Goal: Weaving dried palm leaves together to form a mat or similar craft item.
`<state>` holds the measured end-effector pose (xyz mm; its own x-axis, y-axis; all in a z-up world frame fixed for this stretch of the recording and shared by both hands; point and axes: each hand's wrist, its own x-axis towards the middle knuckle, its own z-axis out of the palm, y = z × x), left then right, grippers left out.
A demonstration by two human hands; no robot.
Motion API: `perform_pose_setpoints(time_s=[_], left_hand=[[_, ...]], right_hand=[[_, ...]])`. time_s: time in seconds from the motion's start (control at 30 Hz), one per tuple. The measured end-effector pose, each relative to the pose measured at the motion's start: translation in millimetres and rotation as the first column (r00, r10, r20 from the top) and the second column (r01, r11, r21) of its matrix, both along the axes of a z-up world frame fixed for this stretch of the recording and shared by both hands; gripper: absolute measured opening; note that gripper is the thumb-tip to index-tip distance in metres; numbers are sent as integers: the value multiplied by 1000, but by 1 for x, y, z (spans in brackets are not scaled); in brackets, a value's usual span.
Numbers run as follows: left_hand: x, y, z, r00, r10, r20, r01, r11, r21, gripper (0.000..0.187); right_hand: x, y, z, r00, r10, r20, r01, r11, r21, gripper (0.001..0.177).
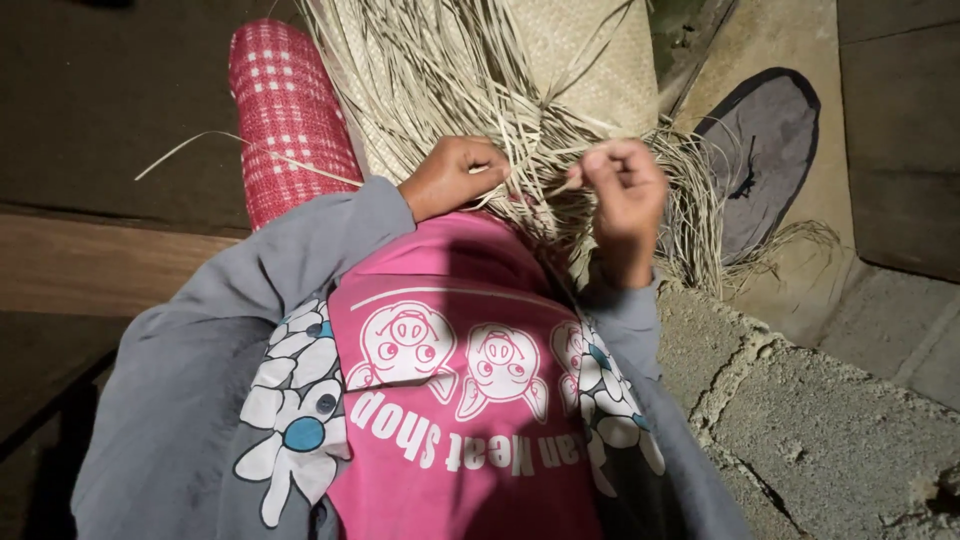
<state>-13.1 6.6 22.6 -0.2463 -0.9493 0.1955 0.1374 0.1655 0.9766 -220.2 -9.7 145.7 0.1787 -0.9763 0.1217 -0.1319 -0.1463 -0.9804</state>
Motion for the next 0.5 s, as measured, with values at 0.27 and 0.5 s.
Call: perform_pose_setpoints(time_s=[0.27, 0.5], left_hand=[[-4, 1, -30, 999, 31, -33, -29, 996, 86, 8], [0, 1, -36, 997, -14, -80, 23, 993, 118, 10]], right_hand=[[-25, 27, -47, 991, 131, 28, -131, 904, 407, 13], [-23, 43, -64, 964, 263, -46, -188, 789, 585, 7]])
